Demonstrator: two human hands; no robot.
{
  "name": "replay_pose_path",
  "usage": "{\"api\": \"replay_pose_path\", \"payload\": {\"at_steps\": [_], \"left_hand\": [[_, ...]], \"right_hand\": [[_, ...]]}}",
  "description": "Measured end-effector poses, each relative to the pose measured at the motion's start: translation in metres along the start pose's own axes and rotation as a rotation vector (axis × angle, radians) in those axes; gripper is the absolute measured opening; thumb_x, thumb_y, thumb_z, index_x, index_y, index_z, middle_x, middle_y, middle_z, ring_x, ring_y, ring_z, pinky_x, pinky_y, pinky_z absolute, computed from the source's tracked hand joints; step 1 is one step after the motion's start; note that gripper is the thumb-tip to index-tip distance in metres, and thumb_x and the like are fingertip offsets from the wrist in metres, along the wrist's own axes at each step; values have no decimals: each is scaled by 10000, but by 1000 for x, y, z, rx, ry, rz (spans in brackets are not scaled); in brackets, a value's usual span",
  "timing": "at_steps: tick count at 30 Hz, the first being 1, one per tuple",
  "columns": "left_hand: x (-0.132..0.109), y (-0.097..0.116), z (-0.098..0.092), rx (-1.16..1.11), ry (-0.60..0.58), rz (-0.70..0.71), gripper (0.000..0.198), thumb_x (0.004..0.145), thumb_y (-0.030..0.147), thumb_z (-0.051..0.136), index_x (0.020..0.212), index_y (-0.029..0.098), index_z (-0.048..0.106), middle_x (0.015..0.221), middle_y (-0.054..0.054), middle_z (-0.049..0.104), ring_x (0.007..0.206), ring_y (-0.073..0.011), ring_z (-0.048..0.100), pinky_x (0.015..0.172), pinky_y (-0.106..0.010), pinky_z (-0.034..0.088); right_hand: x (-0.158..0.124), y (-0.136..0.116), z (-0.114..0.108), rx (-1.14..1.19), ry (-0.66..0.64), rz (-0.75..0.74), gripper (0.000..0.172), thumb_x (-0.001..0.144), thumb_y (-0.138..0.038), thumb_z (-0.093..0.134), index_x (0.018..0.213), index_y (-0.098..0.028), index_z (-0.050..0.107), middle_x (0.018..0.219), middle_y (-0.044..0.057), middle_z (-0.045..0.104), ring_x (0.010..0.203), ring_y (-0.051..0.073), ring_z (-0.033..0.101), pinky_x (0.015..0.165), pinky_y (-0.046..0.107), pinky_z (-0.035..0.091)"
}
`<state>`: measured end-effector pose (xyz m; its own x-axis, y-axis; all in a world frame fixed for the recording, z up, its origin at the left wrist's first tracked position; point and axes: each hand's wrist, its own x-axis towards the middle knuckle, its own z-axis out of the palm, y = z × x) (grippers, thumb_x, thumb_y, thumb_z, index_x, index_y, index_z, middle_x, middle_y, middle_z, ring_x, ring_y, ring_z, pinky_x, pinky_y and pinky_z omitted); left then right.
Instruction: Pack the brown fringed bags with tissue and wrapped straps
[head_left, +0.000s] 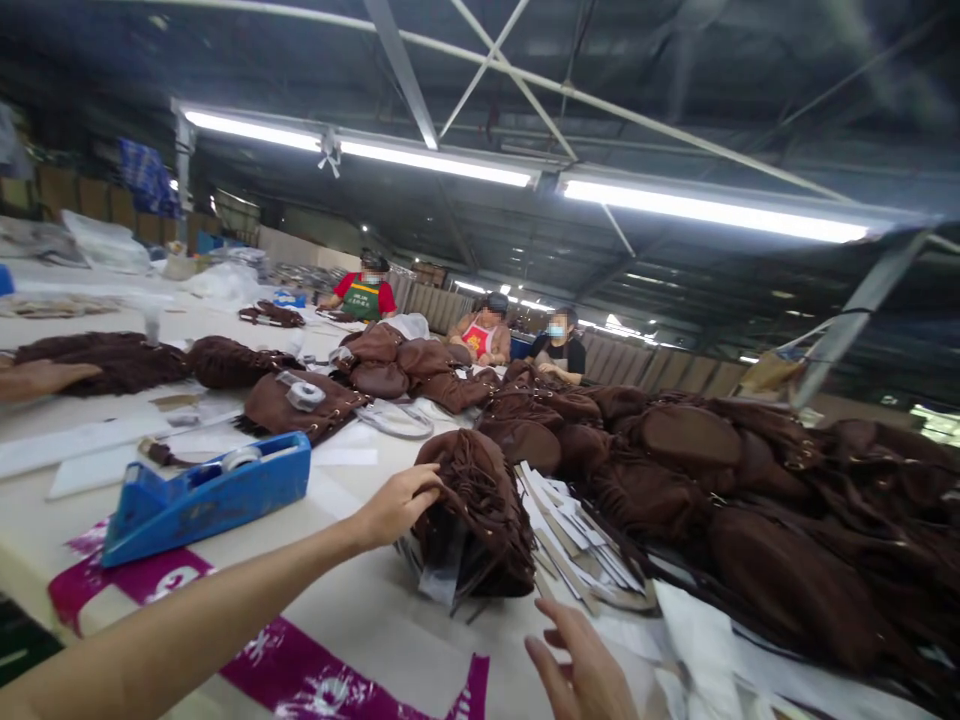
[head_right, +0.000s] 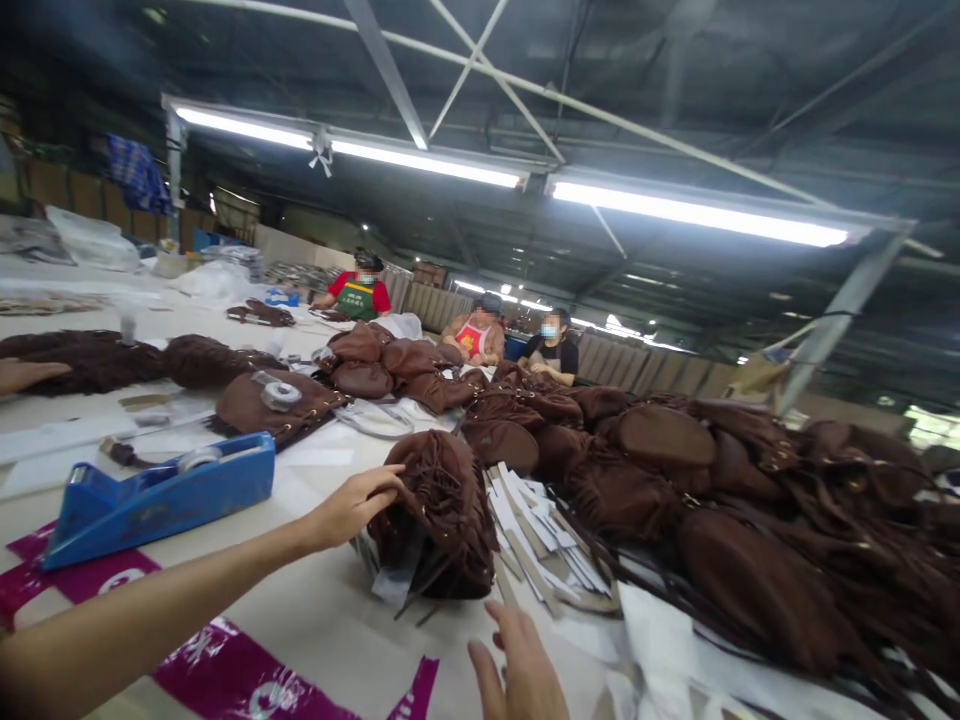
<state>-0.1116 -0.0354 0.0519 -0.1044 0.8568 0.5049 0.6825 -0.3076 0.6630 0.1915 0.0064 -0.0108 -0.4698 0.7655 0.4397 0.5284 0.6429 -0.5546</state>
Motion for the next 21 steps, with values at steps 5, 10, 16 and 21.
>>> {"api": "replay_pose_path", "payload": {"at_steps": [5, 10, 16, 21], "left_hand": [[-10, 4, -4, 61, -31, 8, 208, 866, 225, 462, 908, 184, 662, 1214, -76, 626, 1271, -219, 450, 1073, -317, 331], [-4, 14, -15, 103, -156, 18, 179, 856, 241, 499, 833, 182, 666, 1005, -34, 676, 1071, -192, 560, 964, -262, 394], [7, 18, -18, 153, -96, -57, 237, 880, 237, 432, 794, 172, 643, 839, -19, 661, 838, -168, 578, 773, -235, 434], [9, 21, -8, 163, -102, -46, 231, 872, 243, 445, 783, 176, 647, 876, -27, 672, 877, -174, 578, 797, -235, 423]], "right_hand": [[34, -40, 20, -355, 85, -49, 336, 871, -351, 518, 1173, -204, 521, 1172, 104, 601, 1013, 247, 641, 765, 329, 530], [74, -60, 14, -691, 55, 63, 263, 862, -255, 533, 1120, -205, 551, 1112, 80, 584, 838, 206, 660, 560, 266, 439], [76, -61, -15, -880, 113, 99, 135, 877, -154, 508, 970, -164, 606, 947, 123, 616, 793, 233, 651, 557, 272, 367], [46, -86, 19, -438, -146, -1, 276, 953, -246, 419, 742, -215, 594, 724, 43, 682, 708, 199, 660, 594, 272, 390]]}}
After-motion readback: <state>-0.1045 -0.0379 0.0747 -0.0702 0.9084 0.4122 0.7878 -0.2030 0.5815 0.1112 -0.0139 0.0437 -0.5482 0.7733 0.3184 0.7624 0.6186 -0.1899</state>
